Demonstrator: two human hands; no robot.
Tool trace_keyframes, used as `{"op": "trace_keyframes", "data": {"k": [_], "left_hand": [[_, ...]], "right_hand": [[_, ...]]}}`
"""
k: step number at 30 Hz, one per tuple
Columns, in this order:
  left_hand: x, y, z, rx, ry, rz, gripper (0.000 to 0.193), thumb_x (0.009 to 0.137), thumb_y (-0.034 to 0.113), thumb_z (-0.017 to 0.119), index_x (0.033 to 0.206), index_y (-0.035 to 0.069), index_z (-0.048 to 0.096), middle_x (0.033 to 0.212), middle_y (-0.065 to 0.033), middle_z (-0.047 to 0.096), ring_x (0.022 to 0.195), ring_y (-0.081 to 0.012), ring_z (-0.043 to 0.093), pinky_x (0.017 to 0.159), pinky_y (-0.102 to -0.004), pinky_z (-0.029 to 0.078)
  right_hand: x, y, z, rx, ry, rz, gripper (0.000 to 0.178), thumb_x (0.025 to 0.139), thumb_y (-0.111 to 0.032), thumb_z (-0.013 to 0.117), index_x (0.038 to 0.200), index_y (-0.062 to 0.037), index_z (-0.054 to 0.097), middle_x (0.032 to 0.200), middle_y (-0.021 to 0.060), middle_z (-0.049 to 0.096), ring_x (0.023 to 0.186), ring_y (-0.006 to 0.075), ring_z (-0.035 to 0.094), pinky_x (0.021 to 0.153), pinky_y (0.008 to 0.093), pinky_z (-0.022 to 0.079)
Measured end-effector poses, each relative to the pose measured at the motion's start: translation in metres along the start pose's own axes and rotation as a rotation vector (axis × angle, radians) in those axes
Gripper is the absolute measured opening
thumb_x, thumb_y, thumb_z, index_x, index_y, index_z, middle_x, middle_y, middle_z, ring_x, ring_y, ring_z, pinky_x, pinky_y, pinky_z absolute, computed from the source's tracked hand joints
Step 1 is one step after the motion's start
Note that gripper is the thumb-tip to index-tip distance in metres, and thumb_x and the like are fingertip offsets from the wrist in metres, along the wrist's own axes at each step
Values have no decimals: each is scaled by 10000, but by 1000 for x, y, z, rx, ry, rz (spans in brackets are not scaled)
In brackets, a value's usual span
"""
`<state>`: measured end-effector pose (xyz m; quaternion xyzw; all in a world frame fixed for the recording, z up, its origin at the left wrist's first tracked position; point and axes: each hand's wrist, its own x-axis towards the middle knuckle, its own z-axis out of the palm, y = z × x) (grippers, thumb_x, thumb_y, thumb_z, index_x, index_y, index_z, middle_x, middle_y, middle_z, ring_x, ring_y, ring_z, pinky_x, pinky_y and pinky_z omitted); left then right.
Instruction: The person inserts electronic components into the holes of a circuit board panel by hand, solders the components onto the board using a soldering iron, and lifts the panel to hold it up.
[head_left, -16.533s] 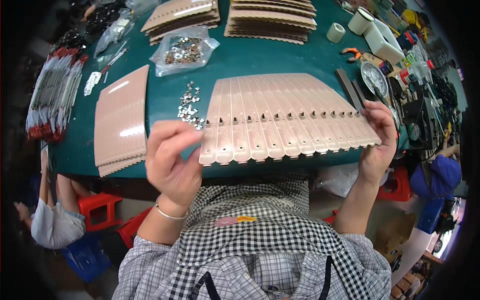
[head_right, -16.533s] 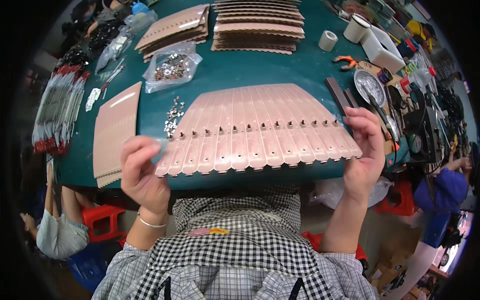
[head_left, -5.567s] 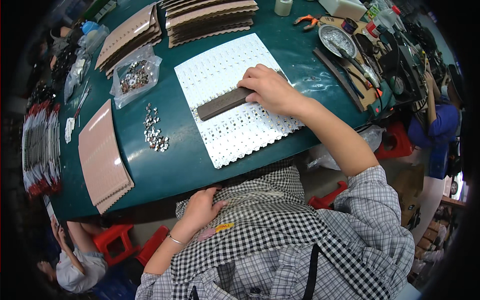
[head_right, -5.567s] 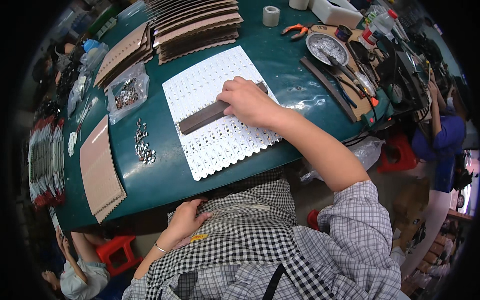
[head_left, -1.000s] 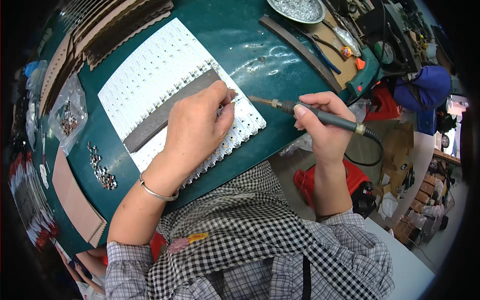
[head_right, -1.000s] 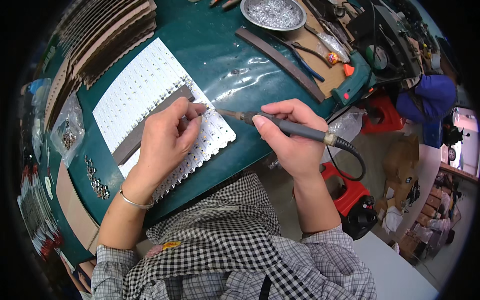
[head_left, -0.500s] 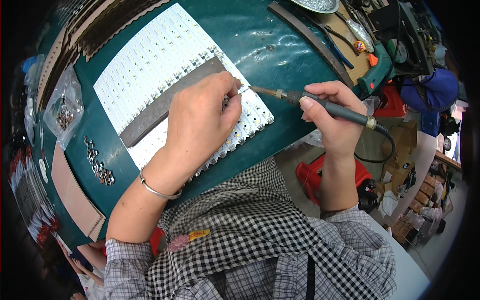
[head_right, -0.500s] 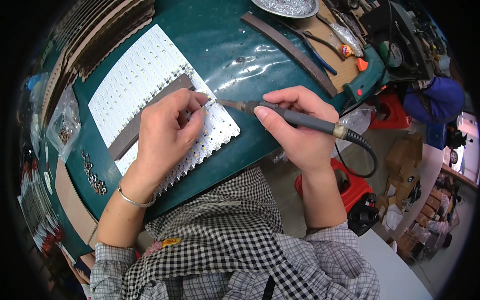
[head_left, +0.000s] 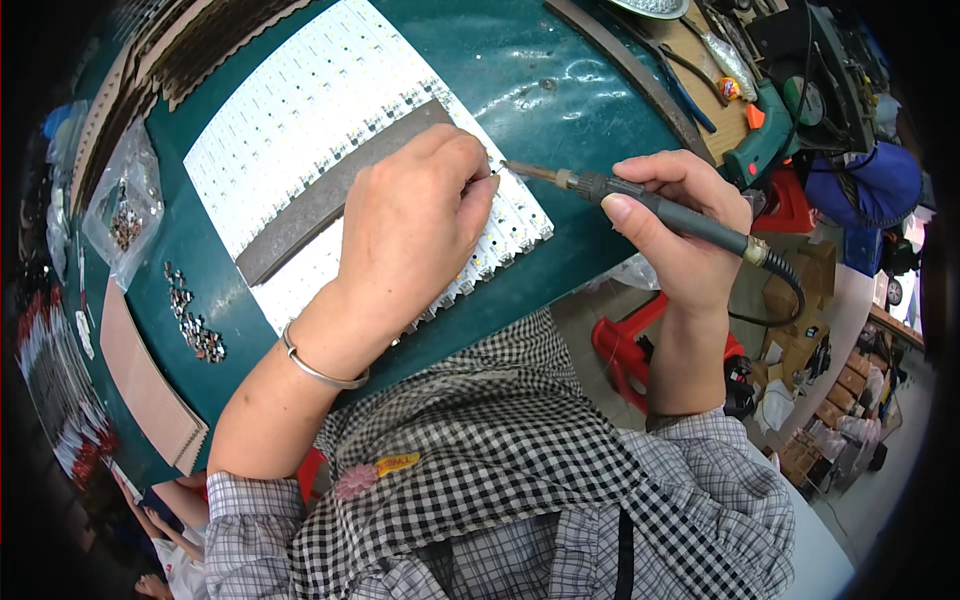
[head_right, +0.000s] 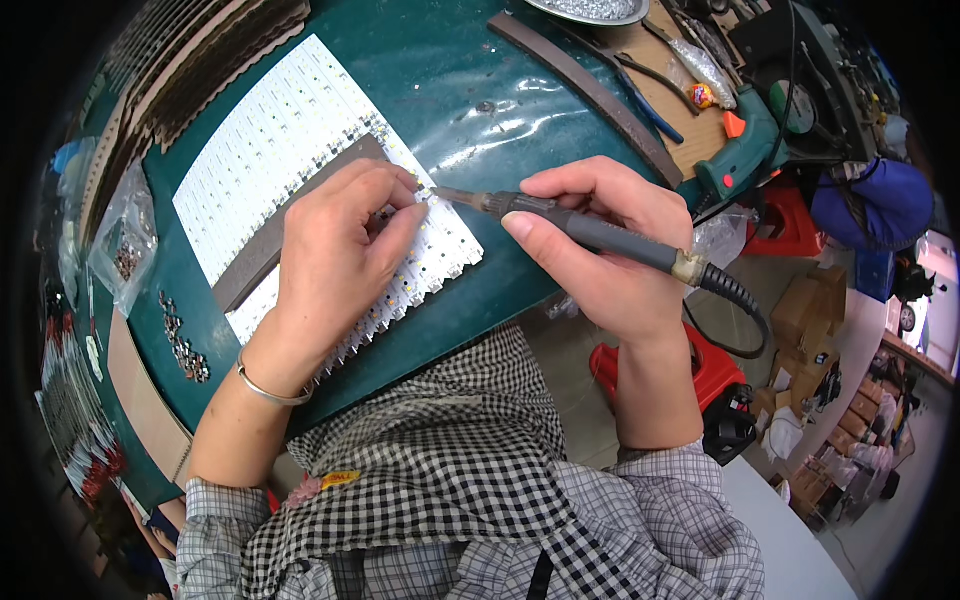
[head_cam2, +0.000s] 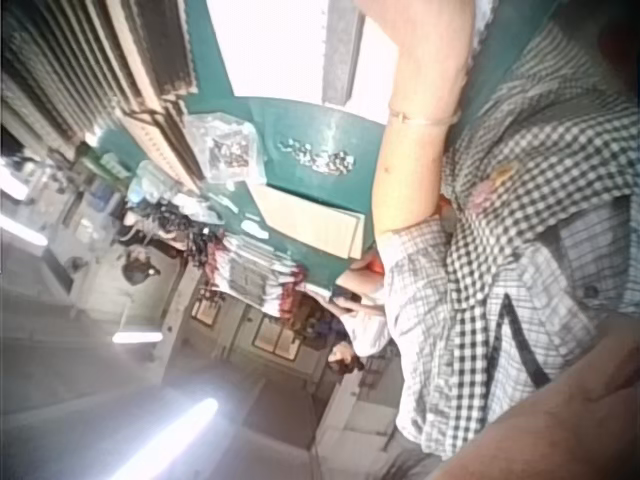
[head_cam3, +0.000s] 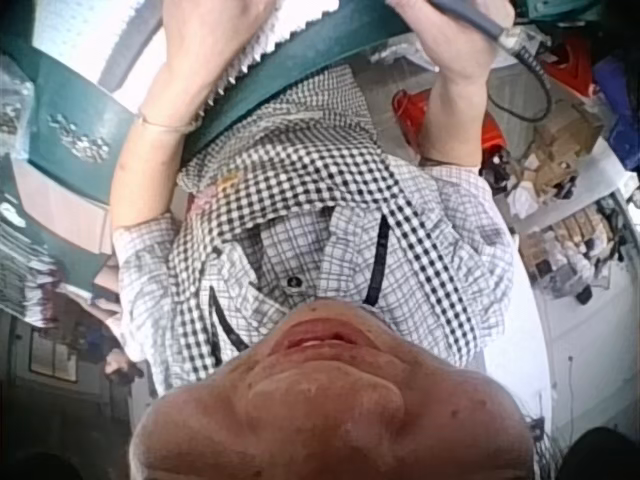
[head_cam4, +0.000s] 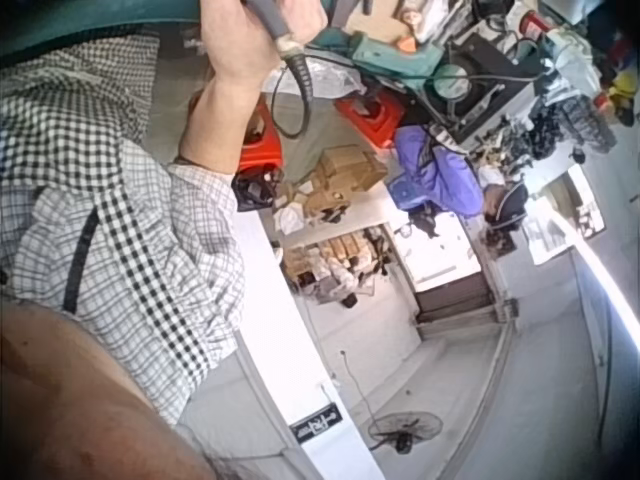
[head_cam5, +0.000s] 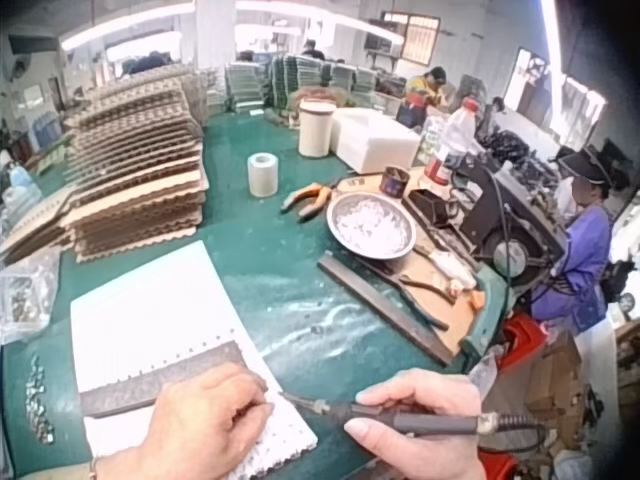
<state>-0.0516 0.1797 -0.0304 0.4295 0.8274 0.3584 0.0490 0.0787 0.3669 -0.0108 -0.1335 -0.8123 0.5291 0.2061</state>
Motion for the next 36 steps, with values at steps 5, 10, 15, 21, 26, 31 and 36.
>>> {"op": "trace_keyframes", "data": {"k": [5, 10, 15, 21, 26, 31, 36], "left_hand": [[-6, 1, -8, -71, 24, -19, 99, 777, 29, 724, 850, 2, 664, 811, -84, 680, 600, -149, 601, 540, -274, 479], [-15, 3, -21, -89, 76, -61, 110, 764, 16, 732, 829, 7, 644, 685, -28, 608, 551, -84, 489, 495, -220, 381], [-15, -1, -16, -83, 90, -32, 123, 757, 31, 698, 811, 38, 588, 732, -91, 608, 567, -254, 590, 536, -337, 480], [-19, -3, -11, -99, 25, -116, 79, 802, -3, 667, 838, 0, 596, 867, -54, 680, 558, -72, 468, 505, -223, 405], [-16, -2, -13, -31, -4, -100, 73, 798, -2, 668, 841, 6, 610, 875, -58, 686, 556, -81, 485, 511, -233, 422], [-16, -3, -12, -53, -1, -93, 67, 796, -2, 669, 828, 2, 610, 875, -60, 682, 558, -82, 492, 515, -233, 428], [-14, -4, -9, -32, 10, -87, 65, 794, -9, 670, 836, -1, 621, 881, -61, 673, 569, -87, 513, 527, -236, 442]], "right_hand": [[-1, 4, -8, 272, 193, 64, 205, 779, -21, 753, 953, 47, 669, 730, 49, 652, 594, 63, 581, 537, 178, 452], [-6, 2, -10, 272, 163, 32, 194, 782, -6, 740, 943, 62, 657, 744, 59, 652, 605, 71, 588, 559, 181, 460], [-10, -1, 5, 196, 91, 54, 187, 753, -3, 767, 914, 33, 676, 731, 30, 646, 630, 51, 562, 565, 173, 422], [-9, 1, 14, 157, 70, 54, 190, 749, -5, 774, 912, 26, 683, 718, 20, 644, 623, 42, 555, 553, 170, 411], [-7, 2, 16, 153, 61, 58, 190, 749, -9, 776, 912, 25, 685, 710, 21, 644, 614, 41, 555, 542, 168, 407], [-6, 5, 15, 100, 45, 3, 195, 742, -30, 788, 903, 21, 692, 690, 17, 640, 595, 35, 551, 515, 170, 398], [-2, 2, 13, 21, 10, -72, 207, 735, -48, 799, 901, 16, 694, 678, 16, 634, 569, 27, 541, 494, 165, 382]]}}
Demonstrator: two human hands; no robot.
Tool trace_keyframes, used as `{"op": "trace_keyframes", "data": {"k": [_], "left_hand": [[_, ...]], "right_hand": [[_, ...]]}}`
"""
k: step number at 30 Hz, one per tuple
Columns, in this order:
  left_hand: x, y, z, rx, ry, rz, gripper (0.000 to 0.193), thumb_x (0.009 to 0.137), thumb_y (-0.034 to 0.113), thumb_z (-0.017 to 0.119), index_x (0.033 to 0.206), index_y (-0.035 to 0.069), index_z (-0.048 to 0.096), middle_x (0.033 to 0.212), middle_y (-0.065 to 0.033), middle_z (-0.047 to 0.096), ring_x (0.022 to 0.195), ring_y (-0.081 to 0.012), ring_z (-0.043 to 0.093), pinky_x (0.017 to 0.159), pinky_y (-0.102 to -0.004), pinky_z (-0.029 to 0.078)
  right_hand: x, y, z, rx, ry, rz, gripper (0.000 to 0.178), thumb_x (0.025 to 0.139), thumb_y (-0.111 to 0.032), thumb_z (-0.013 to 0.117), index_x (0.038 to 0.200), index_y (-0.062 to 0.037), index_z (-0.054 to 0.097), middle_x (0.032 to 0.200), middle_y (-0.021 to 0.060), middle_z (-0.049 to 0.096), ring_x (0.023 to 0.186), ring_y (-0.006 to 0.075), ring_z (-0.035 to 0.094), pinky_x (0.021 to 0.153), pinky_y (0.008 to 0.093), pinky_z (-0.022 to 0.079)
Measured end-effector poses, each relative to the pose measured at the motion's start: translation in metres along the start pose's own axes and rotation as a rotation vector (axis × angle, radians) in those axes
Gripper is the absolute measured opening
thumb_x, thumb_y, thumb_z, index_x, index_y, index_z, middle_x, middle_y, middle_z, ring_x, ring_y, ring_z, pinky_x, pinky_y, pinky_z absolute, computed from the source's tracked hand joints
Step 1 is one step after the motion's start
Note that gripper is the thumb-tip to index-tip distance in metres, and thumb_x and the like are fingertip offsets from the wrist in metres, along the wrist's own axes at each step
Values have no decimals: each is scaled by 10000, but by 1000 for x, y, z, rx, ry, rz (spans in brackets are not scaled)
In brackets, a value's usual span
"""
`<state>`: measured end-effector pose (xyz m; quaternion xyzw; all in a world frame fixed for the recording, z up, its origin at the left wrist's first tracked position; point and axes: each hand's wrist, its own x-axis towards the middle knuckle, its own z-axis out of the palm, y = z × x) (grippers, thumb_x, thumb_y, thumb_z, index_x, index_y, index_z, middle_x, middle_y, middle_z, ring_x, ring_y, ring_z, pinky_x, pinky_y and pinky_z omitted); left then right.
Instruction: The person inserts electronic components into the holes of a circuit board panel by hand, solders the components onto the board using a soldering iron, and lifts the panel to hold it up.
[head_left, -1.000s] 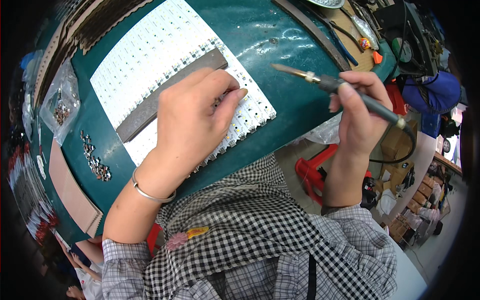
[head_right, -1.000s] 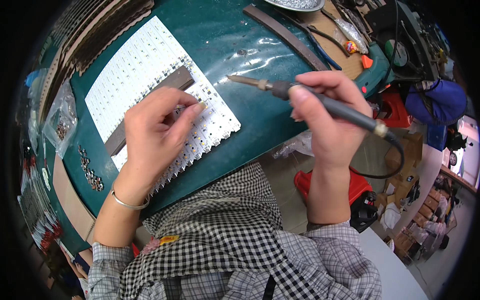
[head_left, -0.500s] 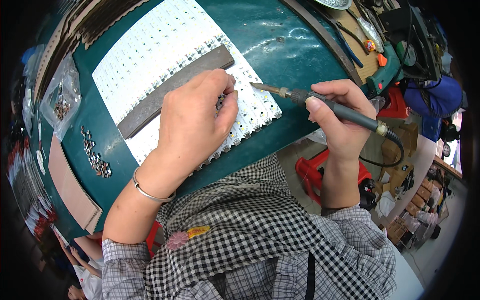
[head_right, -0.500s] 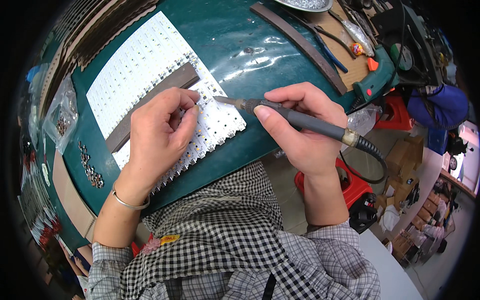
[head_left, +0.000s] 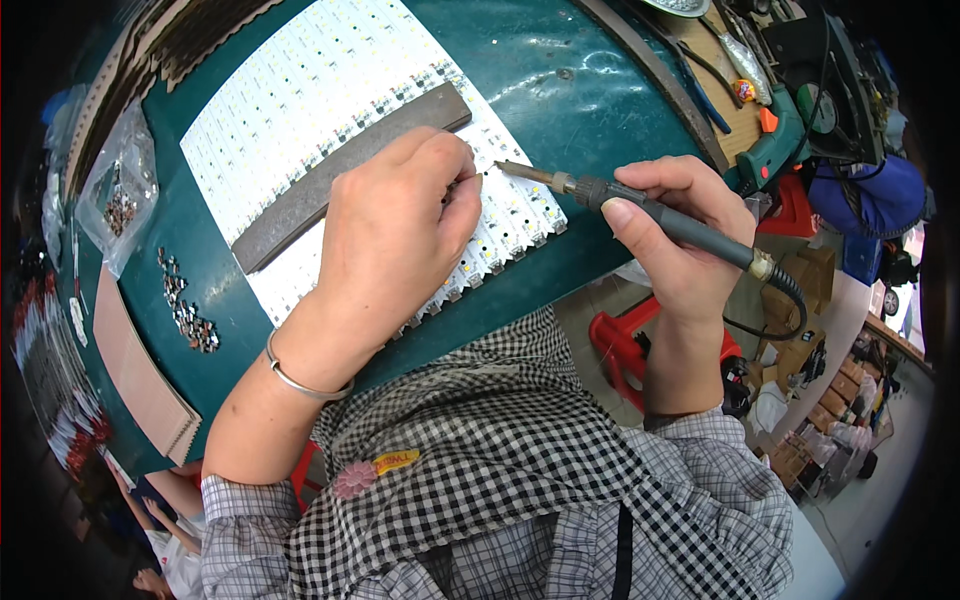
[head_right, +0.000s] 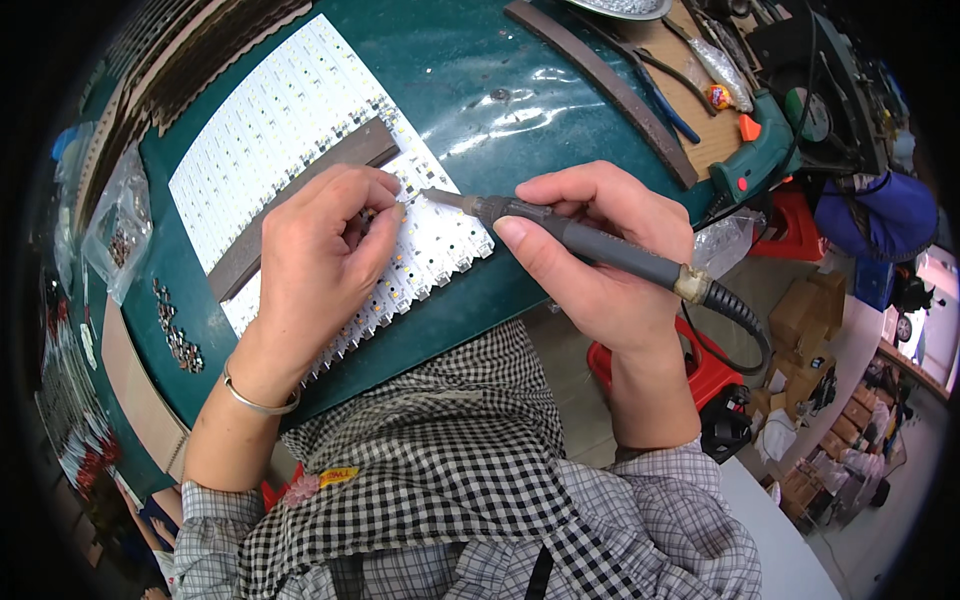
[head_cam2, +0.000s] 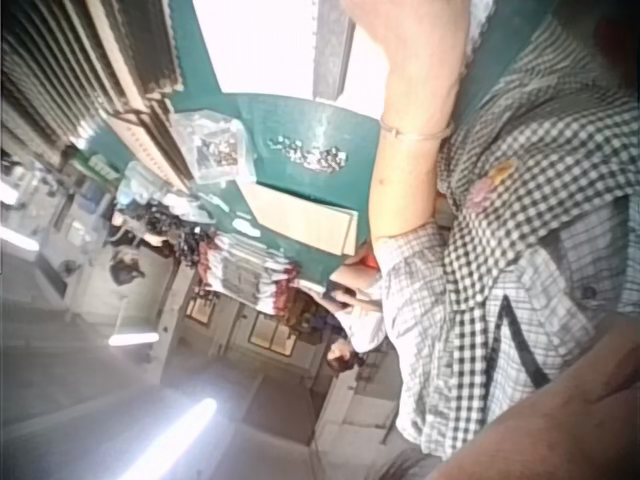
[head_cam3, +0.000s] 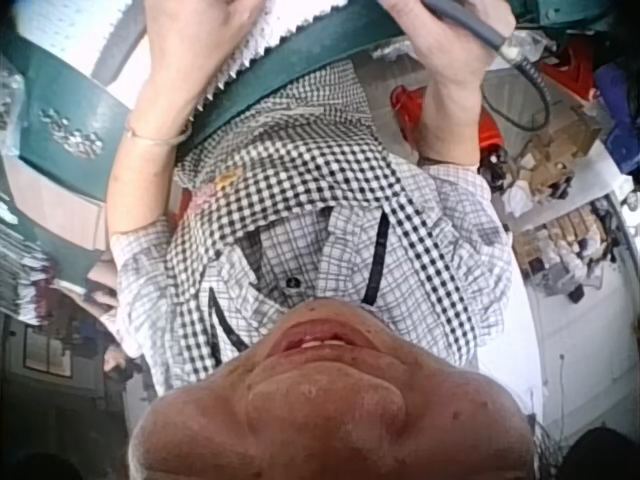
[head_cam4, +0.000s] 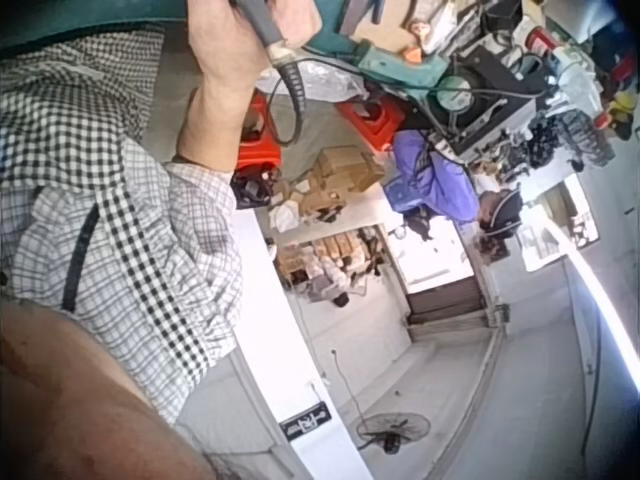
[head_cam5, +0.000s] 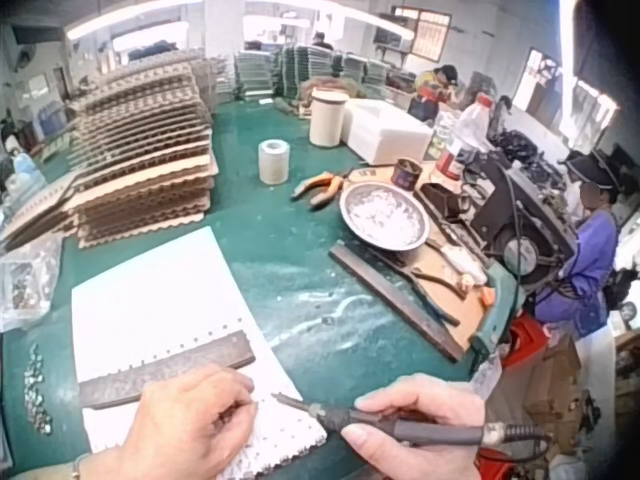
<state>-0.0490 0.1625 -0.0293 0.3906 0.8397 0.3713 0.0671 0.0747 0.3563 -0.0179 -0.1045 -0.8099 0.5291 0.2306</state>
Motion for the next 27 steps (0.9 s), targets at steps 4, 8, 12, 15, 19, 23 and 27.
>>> {"op": "trace_keyframes", "data": {"k": [4, 8, 12, 15, 19, 23, 27], "left_hand": [[1, -3, 0, -4, -12, 36, 75, 787, 0, 700, 843, 0, 651, 893, -63, 666, 593, -109, 552, 540, -240, 453], [-3, -6, 2, -22, 49, 94, 85, 770, 2, 732, 831, 6, 671, 840, -67, 657, 621, -123, 589, 557, -230, 467], [-9, -3, -12, -24, 39, 74, 100, 753, 1, 749, 818, 6, 672, 760, -66, 633, 612, -110, 580, 545, -222, 455], [-13, -2, -18, -115, 74, -45, 101, 749, 40, 726, 772, 28, 628, 693, -93, 607, 586, -237, 603, 542, -308, 482], [-13, -2, -19, -48, 90, 19, 90, 761, -7, 698, 792, 12, 615, 734, -57, 619, 567, -139, 516, 511, -253, 422], [-15, -4, -11, -71, 66, 1, 66, 782, -31, 676, 804, -2, 622, 804, -26, 653, 543, -51, 424, 486, -210, 367], [-14, -6, -9, -62, 68, 26, 61, 785, -26, 676, 809, -1, 626, 846, -41, 684, 538, -54, 436, 481, -210, 376]], "right_hand": [[1, -5, -1, -53, -28, -21, 208, 737, -56, 801, 900, 16, 693, 678, 14, 634, 570, 22, 538, 490, 161, 374], [0, -5, 1, -22, -38, 27, 202, 740, -45, 796, 899, 21, 691, 692, 13, 639, 572, 23, 538, 497, 159, 375], [-2, -4, -5, 177, 171, 106, 185, 772, -8, 751, 927, 48, 666, 702, 41, 641, 566, 52, 558, 527, 166, 430], [0, -3, -12, 289, 219, 97, 180, 793, 8, 720, 943, 71, 642, 703, 63, 642, 559, 75, 579, 522, 178, 460], [-5, -7, -6, 221, 108, 141, 186, 766, -1, 753, 921, 50, 664, 747, 43, 642, 642, 56, 569, 589, 171, 436], [-9, -10, 4, 160, 57, 158, 192, 752, -6, 774, 913, 31, 675, 739, 22, 644, 641, 42, 557, 574, 168, 423], [-9, -8, 9, 131, 33, 130, 193, 751, -15, 786, 909, 20, 682, 726, 12, 644, 626, 31, 546, 550, 165, 407]]}}
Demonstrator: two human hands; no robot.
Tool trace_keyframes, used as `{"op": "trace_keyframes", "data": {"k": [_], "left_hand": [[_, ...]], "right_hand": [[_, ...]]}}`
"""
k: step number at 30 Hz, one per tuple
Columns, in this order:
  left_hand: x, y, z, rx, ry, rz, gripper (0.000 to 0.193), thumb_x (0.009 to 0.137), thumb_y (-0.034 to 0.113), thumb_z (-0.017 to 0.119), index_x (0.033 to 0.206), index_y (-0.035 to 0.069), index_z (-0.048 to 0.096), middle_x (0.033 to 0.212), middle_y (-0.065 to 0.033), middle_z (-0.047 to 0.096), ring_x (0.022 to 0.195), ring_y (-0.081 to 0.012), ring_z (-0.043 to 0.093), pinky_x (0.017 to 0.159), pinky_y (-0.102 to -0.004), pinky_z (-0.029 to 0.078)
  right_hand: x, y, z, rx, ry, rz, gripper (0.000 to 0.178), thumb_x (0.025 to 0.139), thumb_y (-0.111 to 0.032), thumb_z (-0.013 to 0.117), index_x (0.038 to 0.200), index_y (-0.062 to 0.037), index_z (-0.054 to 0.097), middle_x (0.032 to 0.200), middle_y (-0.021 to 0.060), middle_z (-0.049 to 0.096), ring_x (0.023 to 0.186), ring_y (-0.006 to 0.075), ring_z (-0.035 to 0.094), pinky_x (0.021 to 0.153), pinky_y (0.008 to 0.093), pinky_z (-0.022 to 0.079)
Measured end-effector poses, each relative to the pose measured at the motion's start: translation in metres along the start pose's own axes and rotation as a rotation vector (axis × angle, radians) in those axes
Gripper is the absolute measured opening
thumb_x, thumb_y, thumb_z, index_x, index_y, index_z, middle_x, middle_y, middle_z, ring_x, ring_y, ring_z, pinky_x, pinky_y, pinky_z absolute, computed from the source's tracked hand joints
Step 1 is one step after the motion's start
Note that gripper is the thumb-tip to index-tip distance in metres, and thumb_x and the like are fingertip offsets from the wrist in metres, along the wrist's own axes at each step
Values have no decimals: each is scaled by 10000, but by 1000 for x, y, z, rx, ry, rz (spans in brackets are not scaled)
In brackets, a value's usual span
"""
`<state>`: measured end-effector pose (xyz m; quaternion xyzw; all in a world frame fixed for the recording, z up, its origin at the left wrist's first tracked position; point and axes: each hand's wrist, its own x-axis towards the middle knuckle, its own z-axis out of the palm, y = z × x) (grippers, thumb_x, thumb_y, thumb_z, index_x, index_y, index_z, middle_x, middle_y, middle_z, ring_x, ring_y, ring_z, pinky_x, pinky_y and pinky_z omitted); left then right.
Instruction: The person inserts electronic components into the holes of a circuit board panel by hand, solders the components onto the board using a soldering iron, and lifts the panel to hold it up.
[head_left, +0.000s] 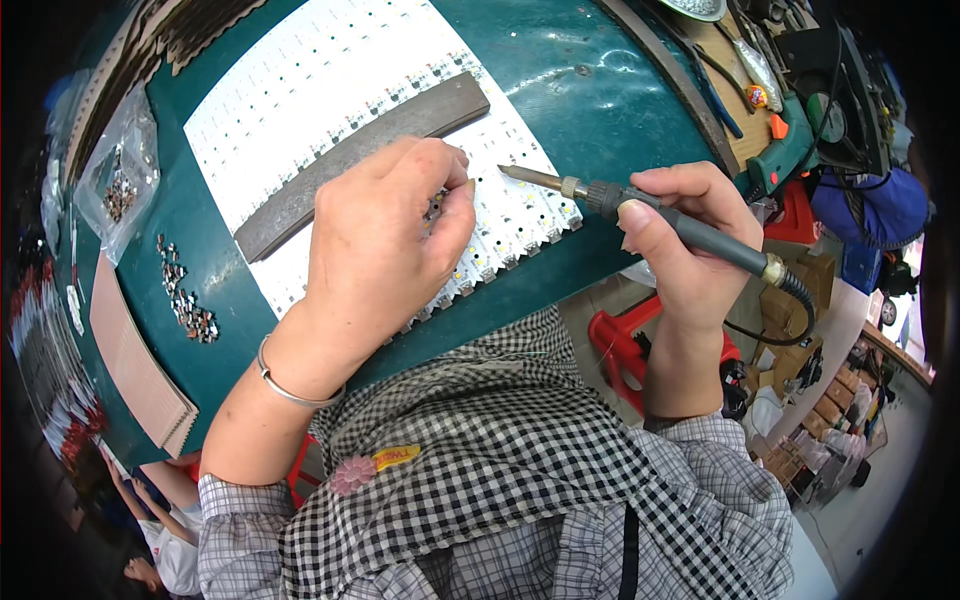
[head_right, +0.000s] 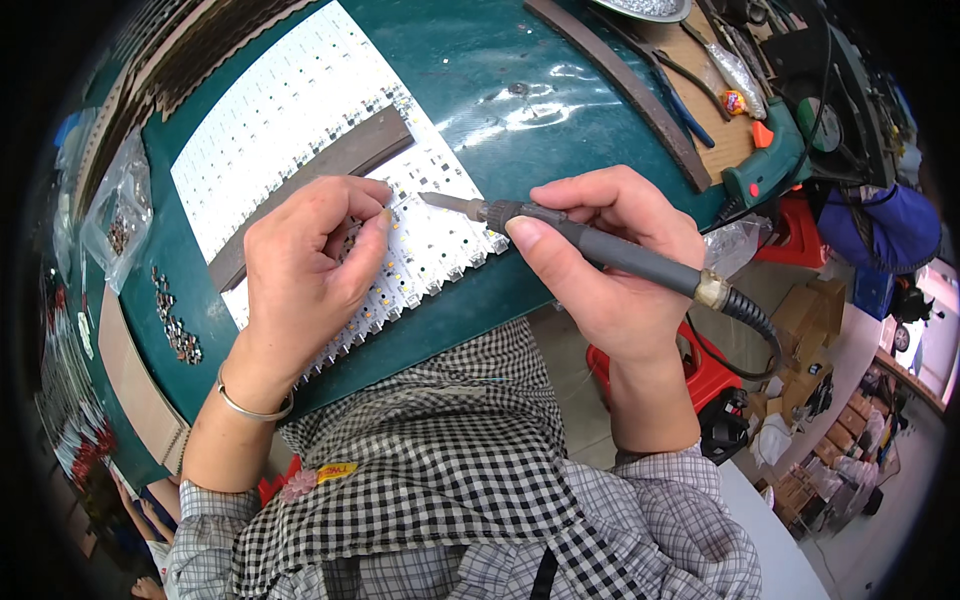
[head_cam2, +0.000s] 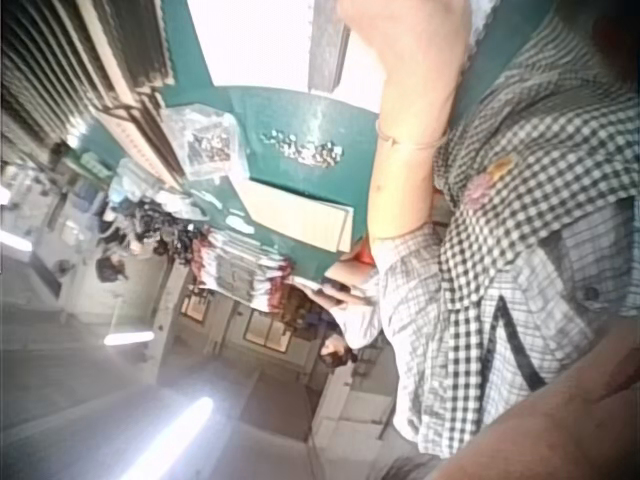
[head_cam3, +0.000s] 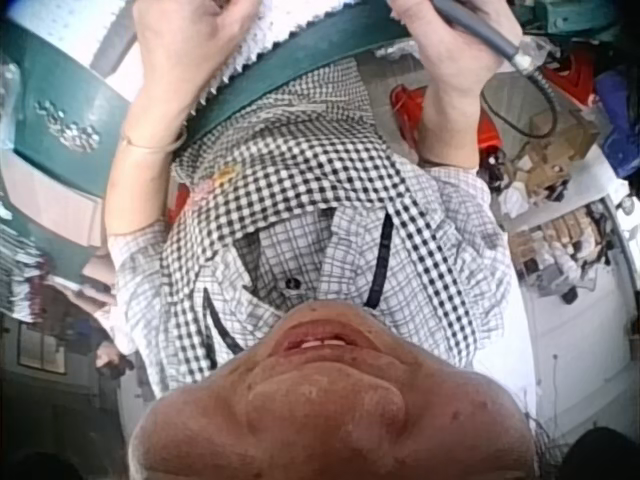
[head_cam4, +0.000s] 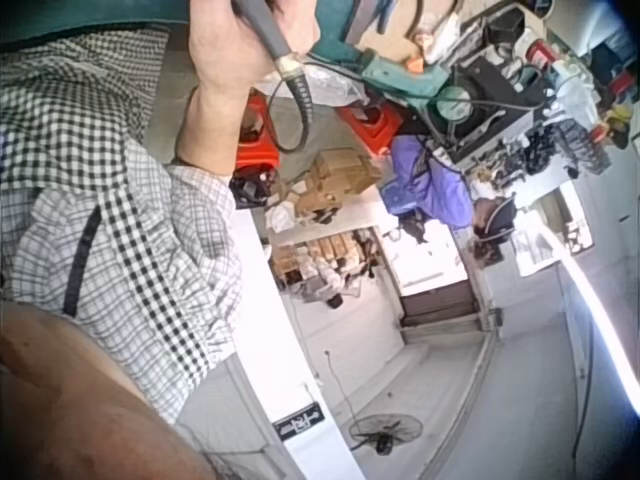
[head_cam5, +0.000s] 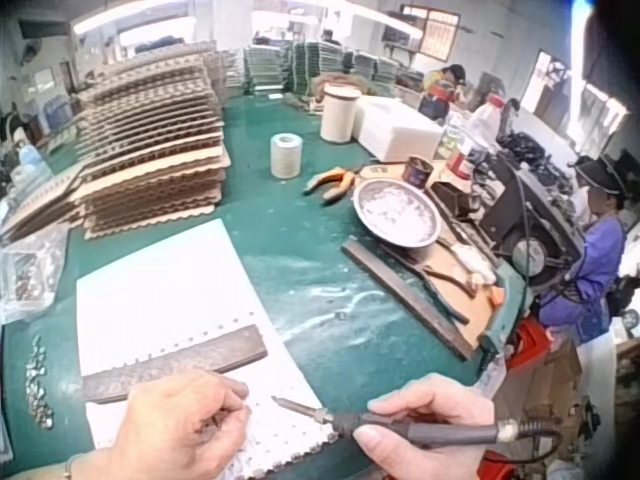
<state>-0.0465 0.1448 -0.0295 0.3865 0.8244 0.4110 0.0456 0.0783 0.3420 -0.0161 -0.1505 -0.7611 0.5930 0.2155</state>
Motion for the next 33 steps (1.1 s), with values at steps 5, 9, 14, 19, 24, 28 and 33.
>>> {"op": "trace_keyframes", "data": {"k": [5, 9, 14, 19, 24, 28, 33], "left_hand": [[-2, -1, 1, 21, -2, 51, 142, 728, -8, 681, 844, 31, 608, 762, -118, 646, 652, -289, 651, 570, -360, 522], [-1, 0, 1, 24, -17, 39, 141, 729, -8, 677, 846, 30, 609, 757, -117, 640, 642, -290, 645, 566, -361, 520], [0, 2, 0, 52, -63, 0, 61, 789, -11, 700, 830, -5, 655, 904, -66, 695, 584, -85, 568, 528, -221, 463], [-1, -2, 0, 61, -25, 77, 77, 771, -12, 721, 831, 0, 676, 897, -74, 688, 637, -122, 626, 553, -238, 492], [-7, -4, -9, 43, 49, 146, 115, 734, -18, 751, 795, -1, 655, 820, -70, 661, 599, -99, 577, 521, -224, 451], [-13, 1, -21, 83, 26, 21, 186, 725, -7, 762, 737, 5, 577, 757, -32, 604, 542, -49, 374, 474, -192, 314], [-14, -2, -15, -38, 40, 41, 89, 781, -46, 677, 781, -3, 599, 853, -60, 675, 515, -42, 379, 458, -199, 329]], "right_hand": [[0, 2, 3, -28, -19, -21, 194, 750, -20, 791, 907, 18, 683, 715, 10, 641, 596, 24, 534, 525, 160, 391], [0, 4, 2, -68, -25, -19, 208, 739, -31, 801, 906, 14, 687, 706, 8, 636, 588, 23, 535, 512, 158, 384], [1, 1, 2, -98, -50, -64, 214, 733, -45, 808, 902, 14, 689, 700, 9, 629, 584, 23, 535, 504, 158, 376], [2, -3, 3, -125, -68, -80, 216, 728, -44, 809, 895, 19, 689, 701, 7, 631, 578, 25, 534, 506, 159, 376], [0, -2, -4, 58, 117, -1, 229, 766, -43, 775, 944, 45, 662, 721, 47, 649, 581, 58, 569, 540, 168, 436], [0, 0, -13, 242, 118, -44, 223, 789, -17, 731, 966, 73, 631, 743, 89, 659, 597, 94, 603, 563, 188, 485], [-8, -3, 2, 81, -5, -5, 219, 756, -6, 776, 935, 48, 662, 792, 59, 675, 642, 58, 581, 590, 172, 445]]}}
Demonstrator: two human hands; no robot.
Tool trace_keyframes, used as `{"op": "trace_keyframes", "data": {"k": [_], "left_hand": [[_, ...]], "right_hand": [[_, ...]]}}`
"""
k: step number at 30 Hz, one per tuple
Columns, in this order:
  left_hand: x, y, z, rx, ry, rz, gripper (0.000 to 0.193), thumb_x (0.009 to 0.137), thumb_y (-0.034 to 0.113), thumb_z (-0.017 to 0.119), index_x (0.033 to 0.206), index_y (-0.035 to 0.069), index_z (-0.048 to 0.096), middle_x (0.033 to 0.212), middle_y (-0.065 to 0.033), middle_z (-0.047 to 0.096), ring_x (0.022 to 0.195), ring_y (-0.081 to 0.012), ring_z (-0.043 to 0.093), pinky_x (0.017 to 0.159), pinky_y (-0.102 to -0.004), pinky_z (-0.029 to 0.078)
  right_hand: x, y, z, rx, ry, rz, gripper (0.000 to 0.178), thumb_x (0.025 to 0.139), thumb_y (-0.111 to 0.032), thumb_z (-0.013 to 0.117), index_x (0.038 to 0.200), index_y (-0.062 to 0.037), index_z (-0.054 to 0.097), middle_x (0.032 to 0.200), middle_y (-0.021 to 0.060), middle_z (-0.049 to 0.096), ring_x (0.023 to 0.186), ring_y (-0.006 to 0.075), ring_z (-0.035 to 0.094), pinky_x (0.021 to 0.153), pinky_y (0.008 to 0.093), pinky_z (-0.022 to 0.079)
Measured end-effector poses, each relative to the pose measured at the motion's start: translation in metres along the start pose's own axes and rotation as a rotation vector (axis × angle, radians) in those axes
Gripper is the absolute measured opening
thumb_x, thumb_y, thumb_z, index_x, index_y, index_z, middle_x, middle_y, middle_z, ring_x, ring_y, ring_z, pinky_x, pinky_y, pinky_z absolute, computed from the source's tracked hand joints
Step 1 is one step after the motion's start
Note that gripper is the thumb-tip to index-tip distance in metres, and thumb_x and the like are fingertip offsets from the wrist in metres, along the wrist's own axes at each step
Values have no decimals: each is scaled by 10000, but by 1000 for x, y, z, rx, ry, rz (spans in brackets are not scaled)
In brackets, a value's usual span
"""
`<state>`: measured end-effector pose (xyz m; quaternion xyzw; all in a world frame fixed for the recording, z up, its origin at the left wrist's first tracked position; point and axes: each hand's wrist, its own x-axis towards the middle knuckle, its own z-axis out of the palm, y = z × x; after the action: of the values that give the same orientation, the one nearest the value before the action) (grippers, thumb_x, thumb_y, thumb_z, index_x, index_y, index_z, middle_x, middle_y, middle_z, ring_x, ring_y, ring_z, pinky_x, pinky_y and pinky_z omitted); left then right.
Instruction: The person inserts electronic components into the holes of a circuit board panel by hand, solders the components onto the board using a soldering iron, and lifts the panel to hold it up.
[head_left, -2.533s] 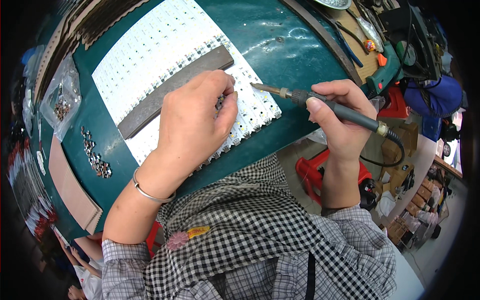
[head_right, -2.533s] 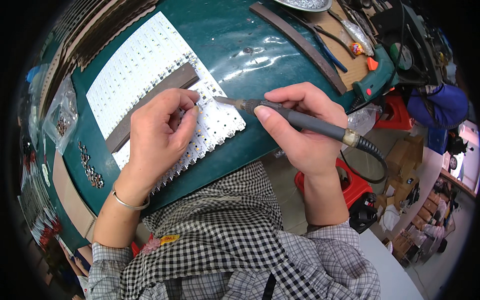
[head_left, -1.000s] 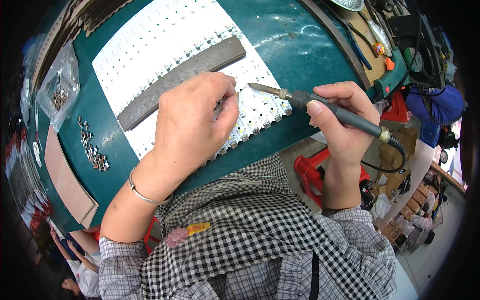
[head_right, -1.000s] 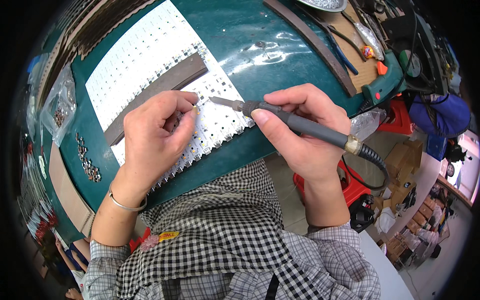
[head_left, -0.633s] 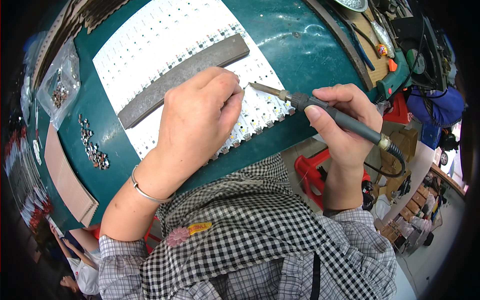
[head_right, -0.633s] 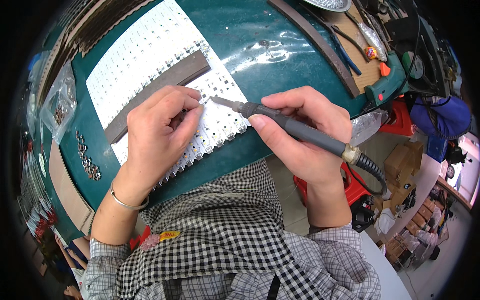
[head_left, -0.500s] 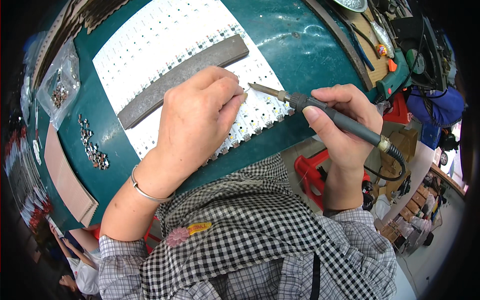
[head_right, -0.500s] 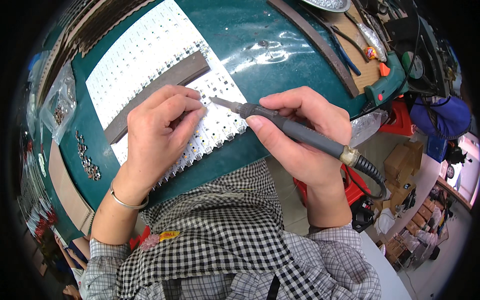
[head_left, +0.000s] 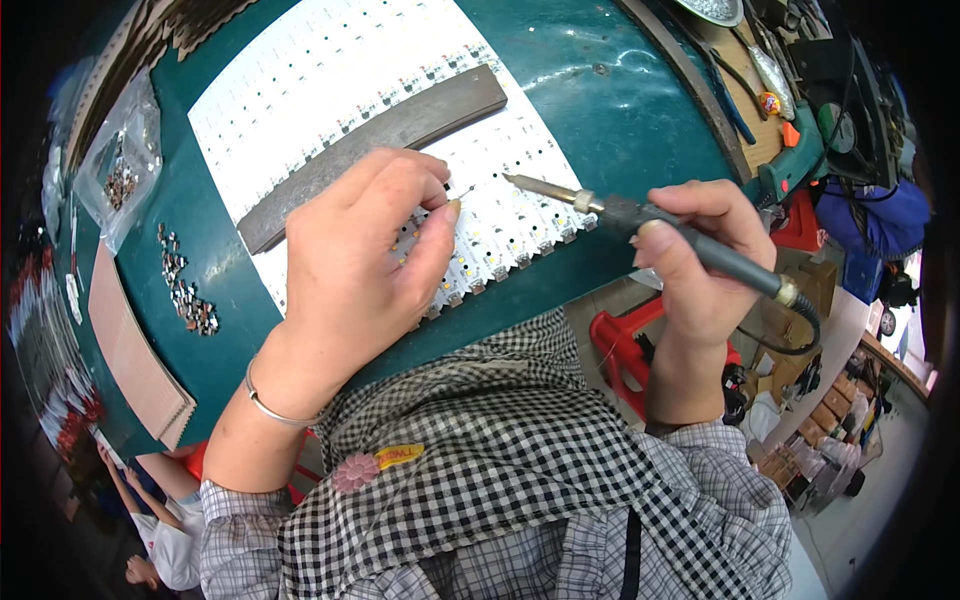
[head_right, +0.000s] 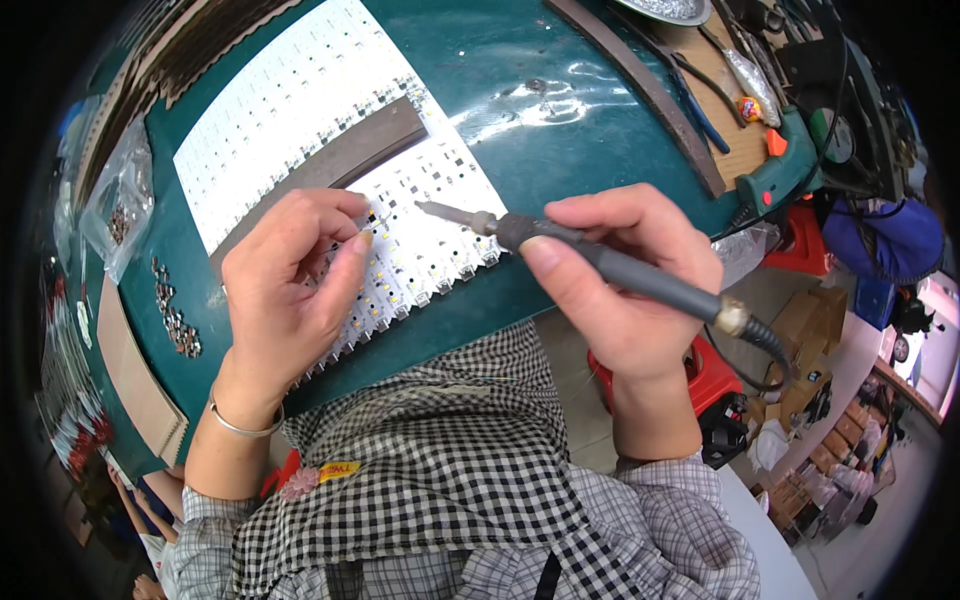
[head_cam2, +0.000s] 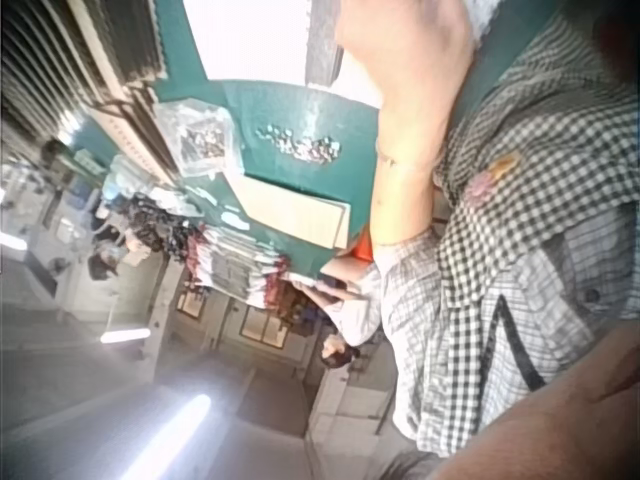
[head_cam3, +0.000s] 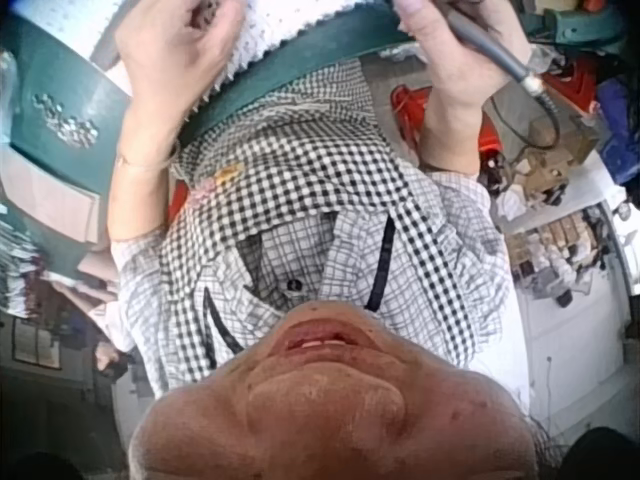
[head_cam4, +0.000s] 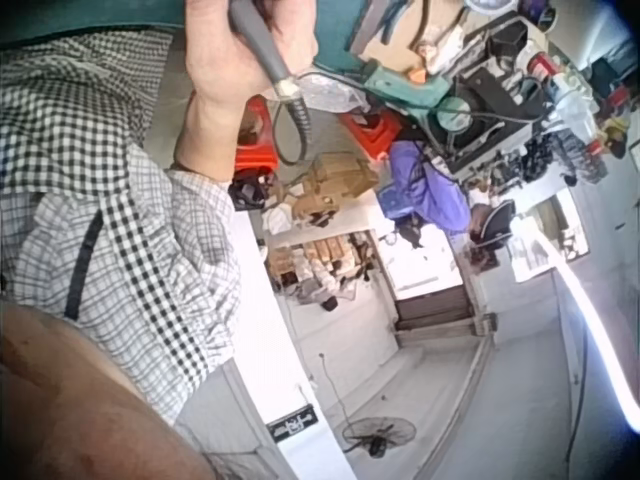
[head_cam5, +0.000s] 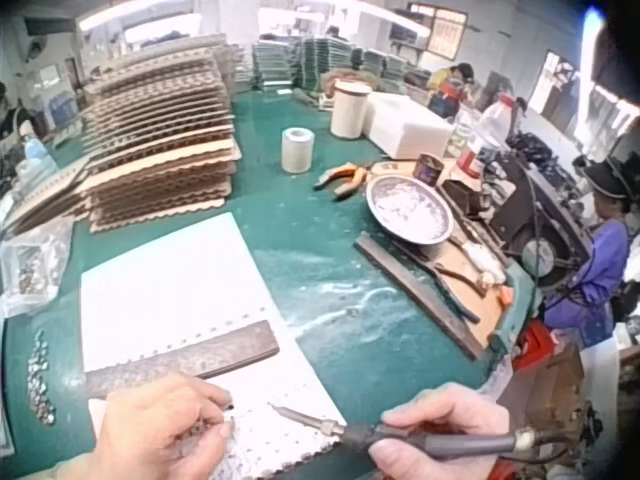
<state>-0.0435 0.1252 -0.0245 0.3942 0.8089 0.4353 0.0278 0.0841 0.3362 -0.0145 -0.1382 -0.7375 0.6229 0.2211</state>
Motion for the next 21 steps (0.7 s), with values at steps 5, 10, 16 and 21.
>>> {"op": "trace_keyframes", "data": {"k": [5, 10, 16, 21], "left_hand": [[-2, 1, 3, 26, -62, -69, 74, 790, -46, 676, 802, -4, 615, 907, -72, 701, 522, -41, 423, 468, -200, 365], [-1, 1, 4, 40, -79, -86, 75, 792, -29, 693, 810, -2, 626, 909, -68, 702, 532, -46, 470, 474, -203, 389], [2, 0, 4, 105, -98, -38, 78, 782, -28, 700, 800, 0, 630, 891, -75, 692, 540, -82, 527, 486, -218, 423], [3, -4, 7, 95, -74, 29, 95, 758, -12, 736, 804, 3, 655, 883, -80, 687, 585, -125, 582, 519, -236, 466]], "right_hand": [[0, 3, 8, -93, -27, -18, 226, 737, -11, 798, 921, 35, 675, 719, 43, 664, 599, 39, 566, 528, 163, 403], [1, 7, 11, -120, -40, -42, 232, 732, -23, 806, 918, 33, 679, 696, 32, 656, 576, 30, 555, 504, 163, 385], [2, 4, 10, -183, -72, -70, 236, 730, -44, 811, 916, 27, 684, 688, 34, 655, 563, 34, 556, 495, 162, 383], [1, 1, 11, -197, -77, -67, 236, 732, -58, 813, 915, 22, 687, 692, 45, 657, 563, 37, 560, 495, 165, 388]]}}
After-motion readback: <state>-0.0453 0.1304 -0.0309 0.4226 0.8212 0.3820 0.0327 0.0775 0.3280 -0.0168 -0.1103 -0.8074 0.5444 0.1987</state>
